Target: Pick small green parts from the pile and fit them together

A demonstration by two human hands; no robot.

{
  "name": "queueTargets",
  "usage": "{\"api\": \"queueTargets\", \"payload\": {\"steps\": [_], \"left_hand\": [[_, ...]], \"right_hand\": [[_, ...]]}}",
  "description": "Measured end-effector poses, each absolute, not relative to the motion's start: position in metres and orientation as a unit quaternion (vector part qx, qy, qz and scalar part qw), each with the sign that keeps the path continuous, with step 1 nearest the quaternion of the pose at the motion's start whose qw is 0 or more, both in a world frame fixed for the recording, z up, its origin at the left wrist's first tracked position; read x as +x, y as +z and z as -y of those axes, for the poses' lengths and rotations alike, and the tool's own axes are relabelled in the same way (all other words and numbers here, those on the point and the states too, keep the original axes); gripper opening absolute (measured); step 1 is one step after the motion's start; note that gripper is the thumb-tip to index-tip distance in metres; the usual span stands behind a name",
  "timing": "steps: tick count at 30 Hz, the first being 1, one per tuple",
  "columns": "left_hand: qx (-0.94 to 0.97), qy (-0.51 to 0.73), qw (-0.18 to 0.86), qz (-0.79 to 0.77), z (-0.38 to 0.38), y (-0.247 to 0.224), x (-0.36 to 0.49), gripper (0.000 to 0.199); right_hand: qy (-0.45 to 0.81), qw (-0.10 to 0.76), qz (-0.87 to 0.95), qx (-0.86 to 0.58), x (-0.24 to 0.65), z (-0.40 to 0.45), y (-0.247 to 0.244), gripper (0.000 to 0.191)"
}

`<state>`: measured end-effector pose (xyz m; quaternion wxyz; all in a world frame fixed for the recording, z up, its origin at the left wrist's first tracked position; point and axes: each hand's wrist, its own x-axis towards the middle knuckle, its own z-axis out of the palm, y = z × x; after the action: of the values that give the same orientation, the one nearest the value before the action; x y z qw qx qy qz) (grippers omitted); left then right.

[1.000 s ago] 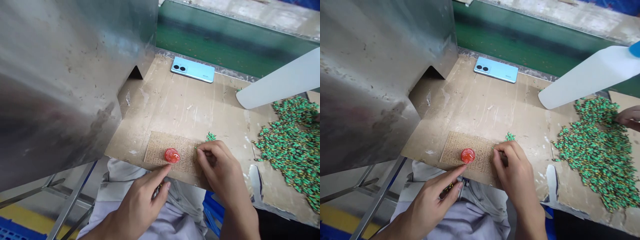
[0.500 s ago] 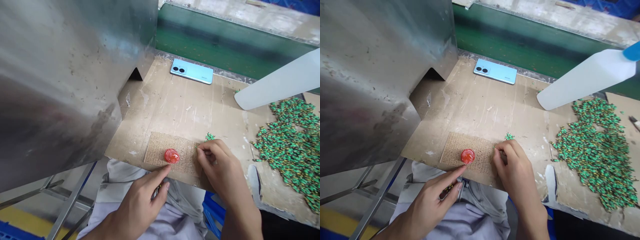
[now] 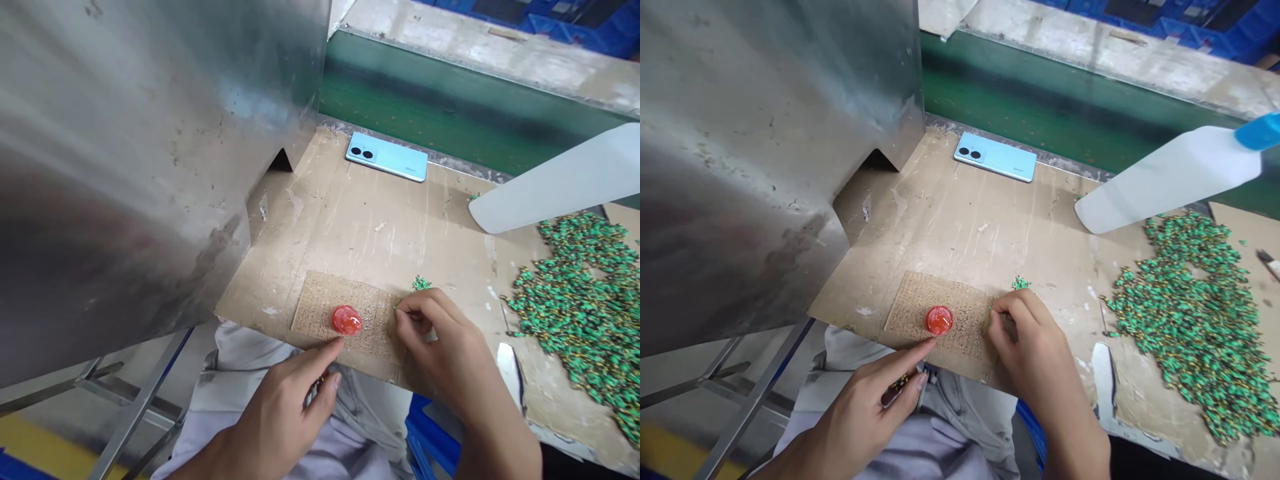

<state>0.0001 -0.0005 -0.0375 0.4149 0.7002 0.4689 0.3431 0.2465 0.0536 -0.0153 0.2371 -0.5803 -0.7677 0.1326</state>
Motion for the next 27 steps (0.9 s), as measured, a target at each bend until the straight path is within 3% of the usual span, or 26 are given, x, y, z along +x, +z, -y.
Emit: {"api": "queueTargets", "payload": {"steps": [7, 12, 19, 22, 27], "left_hand": [[0.679, 0.338, 0.44, -0.48, -0.001, -0.033, -0.001, 0.041], [0.556, 0.348, 0.56, -0.506, -0.001, -0.02, 0.001, 0.008], [0.395, 0.353, 0.718, -0.452, -0.002, -0.002, -0.001, 0.012], [0.386, 0.368, 0.713, -0.455, -0.001, -0.001, -0.001, 0.02], [0.476, 0.407, 0.609, -0.487, 0.001, -0.003, 0.001, 0.008]], "right_hand": [[0.122, 0.249, 0.761, -0.587, 0.249, -0.056, -0.018, 0.012], [0.14, 0.3, 0.718, -0.613, 0.249, -0.04, -0.005, 0.007], [0.357, 0.391, 0.642, -0.555, 0.216, 0.009, 0.006, 0.01], [0.399, 0.411, 0.622, -0.533, 0.2, 0.019, 0.004, 0.012], [0.411, 0.431, 0.625, -0.505, 0.186, 0.024, -0.001, 0.014]]}}
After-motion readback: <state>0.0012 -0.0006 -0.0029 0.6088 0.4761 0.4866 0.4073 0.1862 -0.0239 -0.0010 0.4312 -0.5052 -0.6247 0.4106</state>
